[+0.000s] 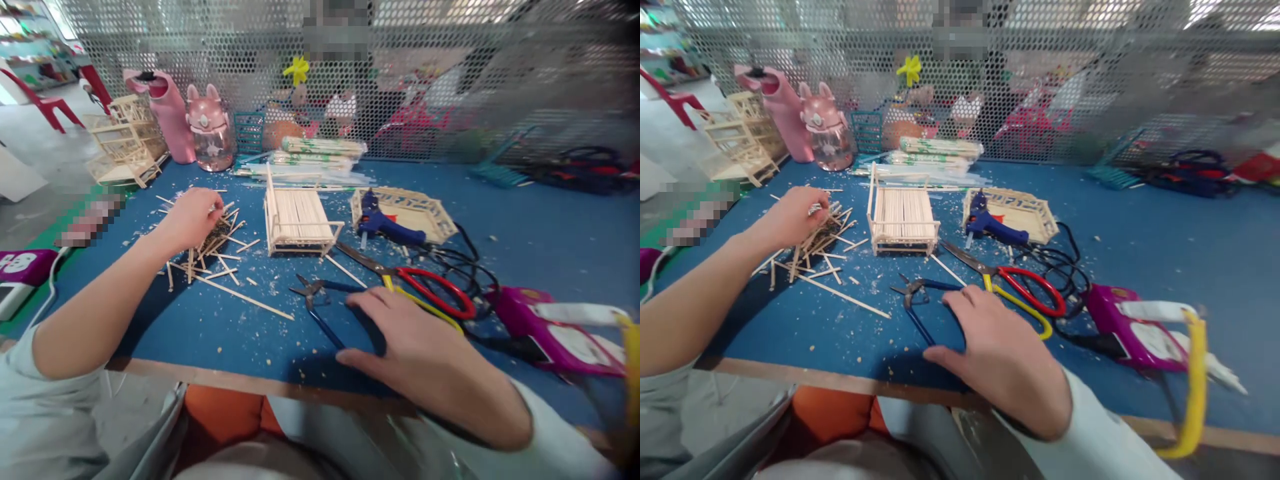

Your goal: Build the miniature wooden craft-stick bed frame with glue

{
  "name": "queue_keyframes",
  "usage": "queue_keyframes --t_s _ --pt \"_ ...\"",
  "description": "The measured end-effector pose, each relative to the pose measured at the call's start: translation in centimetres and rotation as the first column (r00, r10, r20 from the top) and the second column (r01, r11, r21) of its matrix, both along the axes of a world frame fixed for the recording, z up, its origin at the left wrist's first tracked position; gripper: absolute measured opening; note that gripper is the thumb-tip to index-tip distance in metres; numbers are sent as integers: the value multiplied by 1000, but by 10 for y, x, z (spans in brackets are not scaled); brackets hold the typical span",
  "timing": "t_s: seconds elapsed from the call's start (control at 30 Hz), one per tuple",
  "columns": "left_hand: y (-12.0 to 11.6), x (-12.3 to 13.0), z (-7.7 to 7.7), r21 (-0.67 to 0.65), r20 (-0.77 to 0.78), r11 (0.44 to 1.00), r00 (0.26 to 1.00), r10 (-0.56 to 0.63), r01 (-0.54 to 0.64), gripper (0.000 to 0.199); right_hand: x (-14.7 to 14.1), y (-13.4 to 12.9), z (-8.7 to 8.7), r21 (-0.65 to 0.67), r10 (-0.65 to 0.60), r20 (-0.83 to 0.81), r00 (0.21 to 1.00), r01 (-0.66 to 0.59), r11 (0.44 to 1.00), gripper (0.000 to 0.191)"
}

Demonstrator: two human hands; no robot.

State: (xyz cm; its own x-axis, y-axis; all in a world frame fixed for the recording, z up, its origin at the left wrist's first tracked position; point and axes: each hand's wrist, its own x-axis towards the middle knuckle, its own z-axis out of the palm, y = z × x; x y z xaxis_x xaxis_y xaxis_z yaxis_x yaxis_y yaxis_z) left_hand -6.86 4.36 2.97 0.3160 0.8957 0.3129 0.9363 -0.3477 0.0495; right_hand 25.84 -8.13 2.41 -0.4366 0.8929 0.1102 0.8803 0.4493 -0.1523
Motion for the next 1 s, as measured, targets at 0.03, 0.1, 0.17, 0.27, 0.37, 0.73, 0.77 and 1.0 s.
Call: queue_keyframes --t_s 0.03,0.1,0.17,0.27,0.37,0.73,0.77,1.0 --pt "-4 1 2 30 69 999 997 26 -28 20 -1 -9 -6 29 9 11 1000 -10 1000 41" --pt "-12 3 4 49 183 995 980 76 -86 22 -6 -22 -15 66 31 25 999 -32 997 25" --pt "-18 5 4 44 241 995 968 73 -86 28 -14 -30 -22 121 31 53 998 -38 992 18" --pt "-21 5 1 26 256 1000 967 -12 5 28 -29 -36 -29 242 -28 111 993 0 970 18" --pt "-23 7 -1 81 295 997 955 -41 18 22 -39 -39 -33 244 -95 122 988 63 968 20" --pt "-66 66 3 687 486 718 661 -572 116 13 -28 -44 19 -179 -273 -759 591 214 960 29" --pt "-73 75 -1 620 478 748 642 -600 238 12 -31 -43 21 -252 -296 -817 496 154 955 31" --pt "-107 109 -28 -37 818 876 518 -250 481 21 -56 -34 -3 -338 -330 -939 97 -84 937 23"
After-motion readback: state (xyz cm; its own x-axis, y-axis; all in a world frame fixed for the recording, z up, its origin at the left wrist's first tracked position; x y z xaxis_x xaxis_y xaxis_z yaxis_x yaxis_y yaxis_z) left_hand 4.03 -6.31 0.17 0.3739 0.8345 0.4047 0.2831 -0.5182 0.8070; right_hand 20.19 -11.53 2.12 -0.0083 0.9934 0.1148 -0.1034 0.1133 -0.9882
